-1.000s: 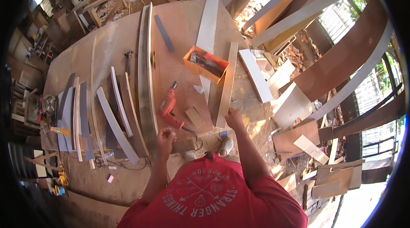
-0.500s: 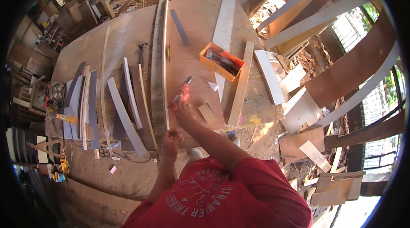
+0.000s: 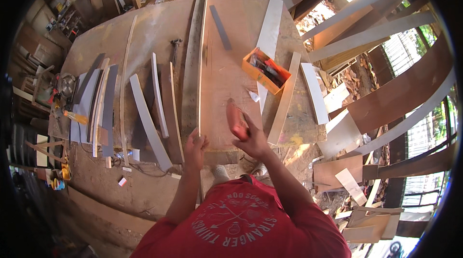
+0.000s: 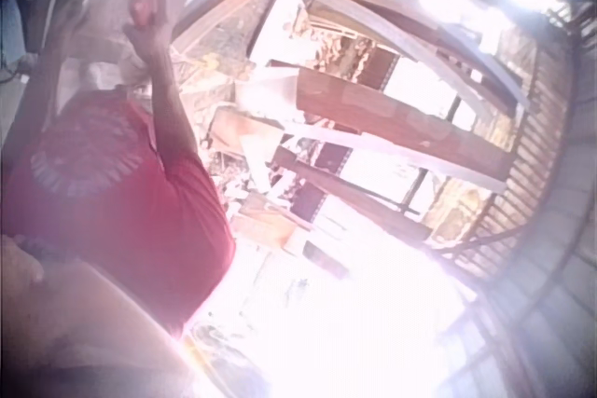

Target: The person selects screws from an orange box and uses a power drill to join two pieces of wood together.

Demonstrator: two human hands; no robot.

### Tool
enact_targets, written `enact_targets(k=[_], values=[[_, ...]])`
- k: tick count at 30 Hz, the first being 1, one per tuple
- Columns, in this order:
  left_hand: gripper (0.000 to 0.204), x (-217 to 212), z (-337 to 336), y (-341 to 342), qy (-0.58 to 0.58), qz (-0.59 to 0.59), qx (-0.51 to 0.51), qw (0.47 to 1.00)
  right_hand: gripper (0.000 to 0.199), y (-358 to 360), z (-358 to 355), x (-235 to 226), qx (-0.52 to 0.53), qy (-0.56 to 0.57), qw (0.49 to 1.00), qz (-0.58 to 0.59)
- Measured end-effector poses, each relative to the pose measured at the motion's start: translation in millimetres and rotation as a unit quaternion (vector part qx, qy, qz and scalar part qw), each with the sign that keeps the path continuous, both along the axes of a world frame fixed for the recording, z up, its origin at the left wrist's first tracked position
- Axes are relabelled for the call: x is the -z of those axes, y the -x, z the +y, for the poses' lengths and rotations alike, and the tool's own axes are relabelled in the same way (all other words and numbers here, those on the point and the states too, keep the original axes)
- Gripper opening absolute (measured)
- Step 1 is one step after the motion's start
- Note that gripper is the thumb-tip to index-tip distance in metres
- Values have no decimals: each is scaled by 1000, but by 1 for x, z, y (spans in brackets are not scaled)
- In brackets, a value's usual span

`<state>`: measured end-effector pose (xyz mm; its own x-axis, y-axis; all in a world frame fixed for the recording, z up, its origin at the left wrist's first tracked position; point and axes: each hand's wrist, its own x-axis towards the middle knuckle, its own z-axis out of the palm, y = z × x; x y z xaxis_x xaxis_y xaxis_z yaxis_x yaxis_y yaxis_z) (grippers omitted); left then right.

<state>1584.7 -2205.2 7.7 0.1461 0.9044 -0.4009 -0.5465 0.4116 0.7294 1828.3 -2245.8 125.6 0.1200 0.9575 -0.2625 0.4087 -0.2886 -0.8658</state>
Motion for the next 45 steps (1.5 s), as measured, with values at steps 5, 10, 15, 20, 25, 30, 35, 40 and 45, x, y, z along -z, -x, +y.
enact_targets(k=[5, 10, 15, 20, 25, 30, 35, 40, 45], values=[[27, -24, 23, -35, 78, -142, 36, 986, 115, -46, -123, -66, -37, -39, 979, 194], [17, -47, 10, -81, 92, -210, 72, 971, 98, -85, -194, -86, -56, -60, 974, 213], [19, -54, -21, -124, 87, -240, 102, 961, 98, -139, -229, -78, -89, -80, 980, 157], [15, -49, -65, -167, 76, -188, 119, 972, 109, -195, -264, -82, -67, -46, 979, 185], [15, -28, -123, -209, 149, -120, 124, 974, 114, -252, -284, -101, -95, 36, 979, 177], [16, 22, -175, -241, 268, -129, 99, 949, 115, -298, -298, -92, -148, 86, 978, 122], [18, 39, -177, -257, 265, -117, 136, 947, 114, -308, -282, -101, -170, 128, 973, 84], [22, 38, -148, -280, 221, -144, 135, 955, 112, -291, -271, -97, -104, 115, 980, 124], [15, 35, -112, -293, 130, -176, 20, 976, 112, -285, -277, -98, -66, 93, 991, 66]])
